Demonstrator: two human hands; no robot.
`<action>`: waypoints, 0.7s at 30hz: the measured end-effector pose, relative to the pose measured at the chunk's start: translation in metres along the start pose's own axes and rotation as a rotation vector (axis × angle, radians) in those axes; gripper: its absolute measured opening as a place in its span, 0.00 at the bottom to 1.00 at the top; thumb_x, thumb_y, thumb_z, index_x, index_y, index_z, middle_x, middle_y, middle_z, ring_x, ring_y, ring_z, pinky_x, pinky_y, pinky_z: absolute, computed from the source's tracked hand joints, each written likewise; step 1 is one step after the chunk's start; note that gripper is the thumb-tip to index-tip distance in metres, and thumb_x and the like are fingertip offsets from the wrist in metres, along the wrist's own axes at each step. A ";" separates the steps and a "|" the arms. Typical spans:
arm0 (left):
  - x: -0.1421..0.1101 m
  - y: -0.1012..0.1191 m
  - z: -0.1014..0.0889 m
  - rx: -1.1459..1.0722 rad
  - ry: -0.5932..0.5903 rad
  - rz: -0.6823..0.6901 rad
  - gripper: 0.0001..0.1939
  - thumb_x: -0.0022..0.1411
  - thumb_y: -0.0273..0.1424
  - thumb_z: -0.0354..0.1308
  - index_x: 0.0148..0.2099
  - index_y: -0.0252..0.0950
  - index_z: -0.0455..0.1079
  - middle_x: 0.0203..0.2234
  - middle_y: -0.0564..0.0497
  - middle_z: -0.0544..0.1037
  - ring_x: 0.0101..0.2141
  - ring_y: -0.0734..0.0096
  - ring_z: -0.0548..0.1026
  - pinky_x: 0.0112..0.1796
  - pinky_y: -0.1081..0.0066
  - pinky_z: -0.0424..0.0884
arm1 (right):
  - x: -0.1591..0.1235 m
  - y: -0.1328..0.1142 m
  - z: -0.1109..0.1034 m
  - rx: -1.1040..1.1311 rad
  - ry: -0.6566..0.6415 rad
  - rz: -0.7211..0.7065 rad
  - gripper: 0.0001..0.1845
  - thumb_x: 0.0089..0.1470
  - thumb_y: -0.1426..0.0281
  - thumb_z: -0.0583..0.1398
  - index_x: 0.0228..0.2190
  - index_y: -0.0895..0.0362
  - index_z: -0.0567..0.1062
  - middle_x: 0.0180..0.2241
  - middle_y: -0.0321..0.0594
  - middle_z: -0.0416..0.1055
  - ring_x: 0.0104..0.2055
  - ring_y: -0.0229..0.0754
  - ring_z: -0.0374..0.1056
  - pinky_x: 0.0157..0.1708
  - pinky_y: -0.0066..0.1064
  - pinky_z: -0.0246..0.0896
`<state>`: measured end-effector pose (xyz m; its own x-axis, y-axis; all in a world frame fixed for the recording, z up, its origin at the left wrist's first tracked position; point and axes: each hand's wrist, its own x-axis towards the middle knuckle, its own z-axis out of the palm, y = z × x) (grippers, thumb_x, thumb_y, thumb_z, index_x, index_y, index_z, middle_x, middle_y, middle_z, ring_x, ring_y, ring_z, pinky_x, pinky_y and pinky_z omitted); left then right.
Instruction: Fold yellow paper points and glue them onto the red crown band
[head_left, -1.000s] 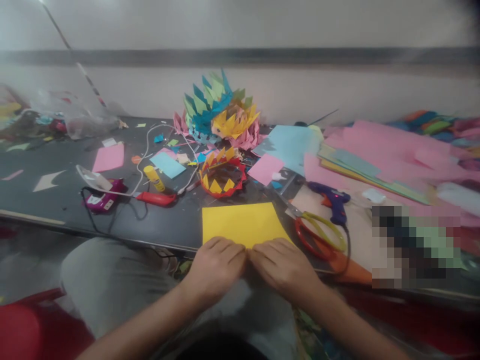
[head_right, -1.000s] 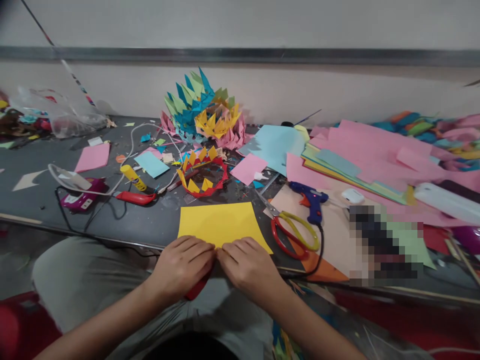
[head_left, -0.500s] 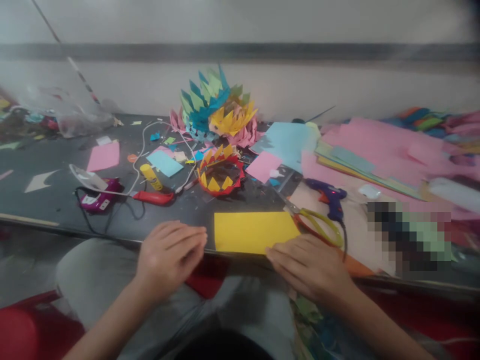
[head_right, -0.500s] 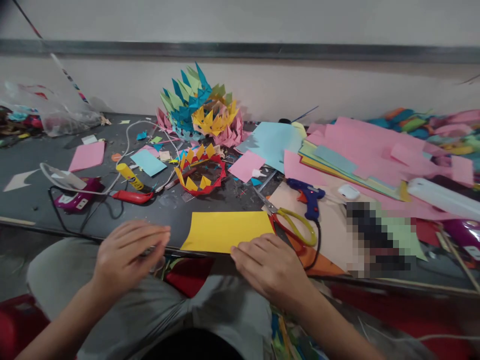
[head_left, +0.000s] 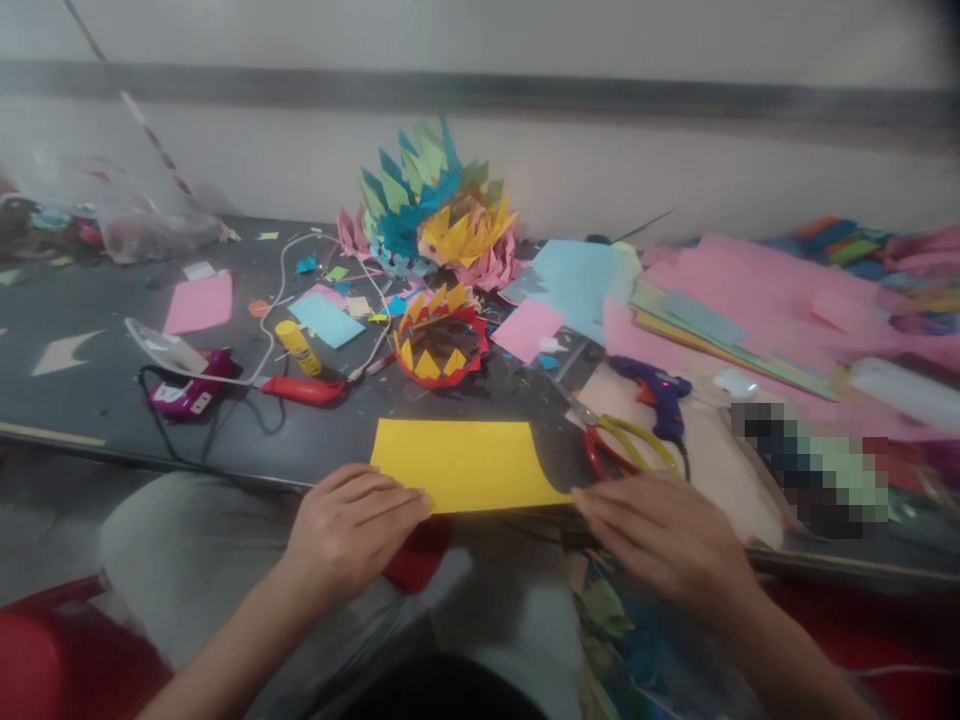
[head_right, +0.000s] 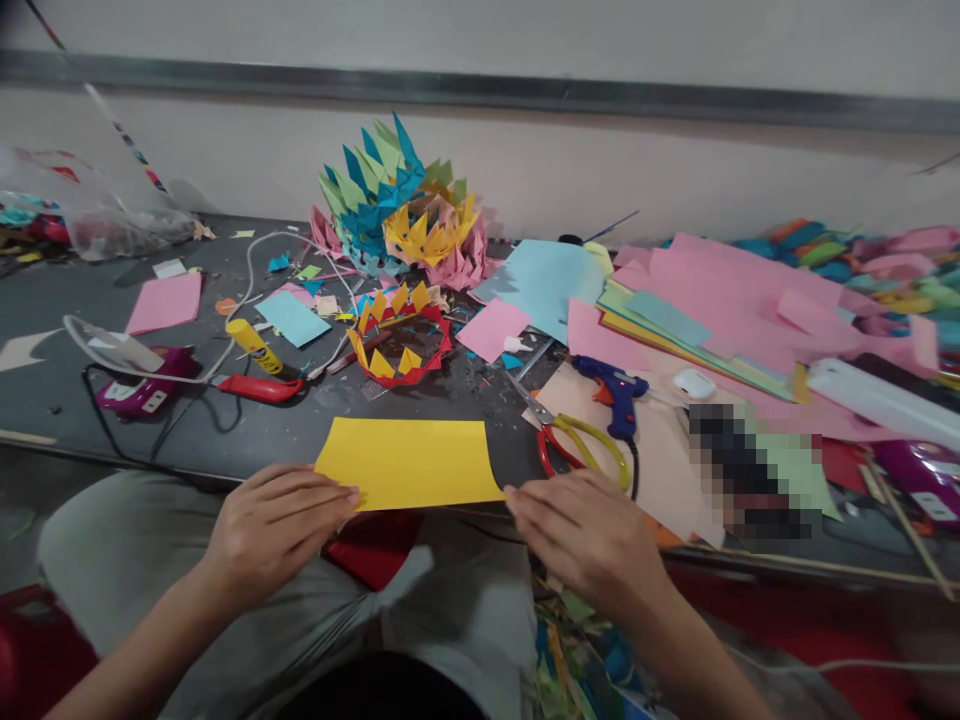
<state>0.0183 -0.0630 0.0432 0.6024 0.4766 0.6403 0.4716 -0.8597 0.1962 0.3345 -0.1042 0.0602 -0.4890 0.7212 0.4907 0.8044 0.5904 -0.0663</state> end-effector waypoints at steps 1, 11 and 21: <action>-0.005 0.001 0.003 -0.013 0.010 -0.008 0.07 0.58 0.23 0.58 0.40 0.35 0.73 0.33 0.53 0.81 0.32 0.75 0.76 0.39 0.70 0.69 | -0.005 0.004 0.000 -0.011 0.017 0.086 0.07 0.55 0.72 0.56 0.32 0.53 0.76 0.30 0.37 0.77 0.32 0.40 0.72 0.35 0.33 0.63; -0.026 0.021 0.040 -0.162 -0.054 0.072 0.10 0.63 0.24 0.51 0.44 0.34 0.71 0.35 0.51 0.80 0.38 0.71 0.76 0.39 0.70 0.70 | -0.021 -0.015 0.033 1.014 -0.232 1.228 0.27 0.43 0.52 0.62 0.42 0.57 0.72 0.25 0.39 0.75 0.23 0.41 0.70 0.19 0.29 0.65; 0.003 0.005 0.034 -0.119 -0.004 -0.191 0.10 0.61 0.31 0.55 0.45 0.36 0.70 0.41 0.45 0.78 0.43 0.64 0.75 0.44 0.63 0.71 | -0.005 -0.003 0.023 0.872 -0.016 1.111 0.25 0.37 0.51 0.65 0.33 0.56 0.76 0.32 0.44 0.77 0.35 0.49 0.73 0.37 0.38 0.71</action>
<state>0.0444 -0.0593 0.0204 0.5121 0.6330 0.5806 0.4981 -0.7695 0.3996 0.3264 -0.1014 0.0385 0.2445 0.9526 -0.1812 0.3061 -0.2531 -0.9177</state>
